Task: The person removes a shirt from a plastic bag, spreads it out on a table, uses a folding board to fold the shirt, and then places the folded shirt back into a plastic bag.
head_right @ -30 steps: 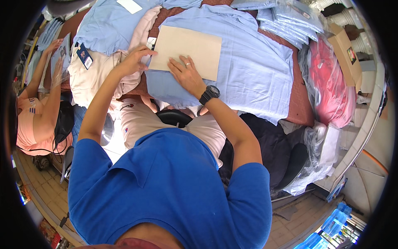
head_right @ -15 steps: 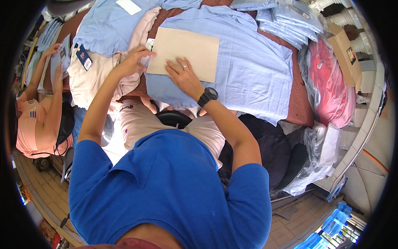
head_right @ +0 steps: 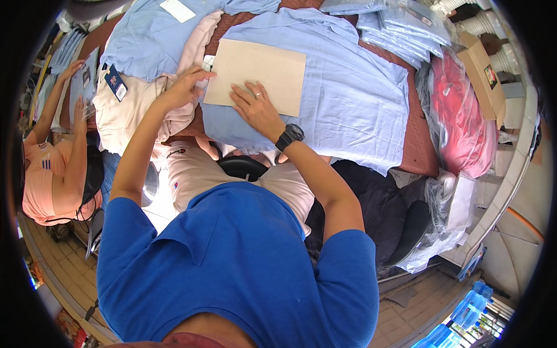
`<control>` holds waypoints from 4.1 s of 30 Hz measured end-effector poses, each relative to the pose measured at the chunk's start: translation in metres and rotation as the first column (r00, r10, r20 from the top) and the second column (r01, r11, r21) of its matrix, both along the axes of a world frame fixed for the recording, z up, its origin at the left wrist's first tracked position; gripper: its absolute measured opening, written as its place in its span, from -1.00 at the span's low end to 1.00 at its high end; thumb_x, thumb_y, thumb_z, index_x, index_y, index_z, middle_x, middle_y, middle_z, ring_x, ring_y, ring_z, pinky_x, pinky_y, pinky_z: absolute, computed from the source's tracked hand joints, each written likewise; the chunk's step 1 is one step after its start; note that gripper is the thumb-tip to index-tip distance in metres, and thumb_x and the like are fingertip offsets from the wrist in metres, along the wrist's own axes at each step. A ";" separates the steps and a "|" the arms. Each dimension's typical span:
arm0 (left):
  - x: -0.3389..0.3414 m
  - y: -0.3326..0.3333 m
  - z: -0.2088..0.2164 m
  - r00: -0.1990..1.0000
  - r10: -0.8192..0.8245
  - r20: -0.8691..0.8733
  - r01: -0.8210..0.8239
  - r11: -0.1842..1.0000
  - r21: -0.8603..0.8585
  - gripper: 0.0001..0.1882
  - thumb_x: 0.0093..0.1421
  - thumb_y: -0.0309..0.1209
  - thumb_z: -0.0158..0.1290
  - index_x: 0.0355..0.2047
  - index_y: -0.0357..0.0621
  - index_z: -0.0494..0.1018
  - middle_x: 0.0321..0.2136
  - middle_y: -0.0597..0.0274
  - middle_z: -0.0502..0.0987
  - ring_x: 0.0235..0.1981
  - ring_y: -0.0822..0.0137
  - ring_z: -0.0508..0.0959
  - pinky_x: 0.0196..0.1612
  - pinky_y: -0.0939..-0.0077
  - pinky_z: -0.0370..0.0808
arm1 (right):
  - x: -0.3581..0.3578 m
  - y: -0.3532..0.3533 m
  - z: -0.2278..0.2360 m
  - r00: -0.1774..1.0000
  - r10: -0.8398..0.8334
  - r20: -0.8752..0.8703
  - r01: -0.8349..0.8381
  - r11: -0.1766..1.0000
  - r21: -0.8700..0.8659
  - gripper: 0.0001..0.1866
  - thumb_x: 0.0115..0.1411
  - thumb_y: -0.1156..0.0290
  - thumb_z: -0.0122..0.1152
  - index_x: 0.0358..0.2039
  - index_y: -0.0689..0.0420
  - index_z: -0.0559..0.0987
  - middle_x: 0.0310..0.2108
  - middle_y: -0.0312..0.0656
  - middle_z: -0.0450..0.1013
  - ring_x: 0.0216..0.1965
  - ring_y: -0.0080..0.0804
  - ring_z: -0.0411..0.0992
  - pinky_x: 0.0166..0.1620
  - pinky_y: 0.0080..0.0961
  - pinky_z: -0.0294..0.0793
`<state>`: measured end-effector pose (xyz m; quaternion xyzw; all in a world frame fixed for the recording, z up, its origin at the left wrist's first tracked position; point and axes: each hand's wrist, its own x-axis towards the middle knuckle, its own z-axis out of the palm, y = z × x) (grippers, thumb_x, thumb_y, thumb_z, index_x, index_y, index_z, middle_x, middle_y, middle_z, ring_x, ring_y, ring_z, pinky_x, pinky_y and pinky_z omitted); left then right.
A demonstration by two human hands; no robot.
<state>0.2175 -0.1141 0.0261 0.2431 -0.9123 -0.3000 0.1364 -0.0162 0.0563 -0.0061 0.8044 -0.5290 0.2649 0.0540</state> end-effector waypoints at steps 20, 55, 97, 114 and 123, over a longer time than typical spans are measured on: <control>-0.006 0.010 0.008 0.999 0.039 0.018 -0.037 0.995 -0.088 -0.40 0.03 -0.40 0.35 0.13 -0.04 0.49 -0.13 0.15 0.43 0.00 0.12 0.43 0.13 0.29 0.37 | -0.006 0.006 0.005 0.984 0.003 0.177 -0.020 0.995 0.094 -0.58 0.29 0.24 0.19 0.14 0.04 0.53 0.27 -0.22 0.34 0.29 -0.07 0.23 0.37 0.06 0.12; -0.005 0.014 0.012 0.996 -0.014 0.092 0.027 0.990 -0.136 -0.29 0.03 -0.55 0.28 0.24 0.03 0.42 -0.06 0.09 0.37 0.05 0.10 0.36 0.17 0.30 0.31 | -0.120 0.019 0.013 0.980 -0.188 0.061 0.168 0.954 0.248 -0.44 0.26 0.07 0.25 0.26 -0.15 0.48 0.42 -0.30 0.19 0.40 0.00 0.09 0.38 -0.02 0.10; -0.085 0.037 -0.016 0.992 -0.121 -0.035 0.107 0.959 -0.263 -0.45 0.12 -0.39 0.23 0.16 0.19 0.49 0.29 0.25 0.34 0.32 0.01 0.25 0.31 0.06 0.26 | -0.101 0.030 0.039 0.973 -0.208 0.097 0.194 0.972 0.132 -0.51 0.23 0.12 0.30 0.13 0.01 0.55 0.26 -0.17 0.34 0.29 0.04 0.21 0.29 -0.06 0.23; -0.088 0.035 -0.010 0.987 -0.136 0.086 0.154 0.955 -0.252 -0.46 0.13 -0.32 0.22 0.15 0.37 0.50 0.32 0.39 0.29 0.34 0.03 0.19 0.30 -0.05 0.21 | 0.012 0.137 -0.146 -0.120 -0.742 0.660 -0.279 0.663 0.695 -0.16 0.03 0.42 0.54 0.27 0.30 0.28 0.19 -0.04 0.37 0.18 -0.27 0.38 0.28 -0.40 0.33; -0.087 0.026 -0.027 0.992 -0.126 -0.025 0.124 0.990 -0.069 -0.66 0.02 -0.40 0.32 -0.16 0.25 0.67 0.27 0.53 0.37 0.36 0.05 0.15 0.37 -0.02 0.06 | 0.018 0.177 -0.041 0.259 -0.745 0.614 -0.173 0.590 0.789 -0.21 0.20 0.06 0.41 0.19 0.43 0.35 0.10 0.01 0.44 0.09 -0.28 0.41 0.16 -0.38 0.39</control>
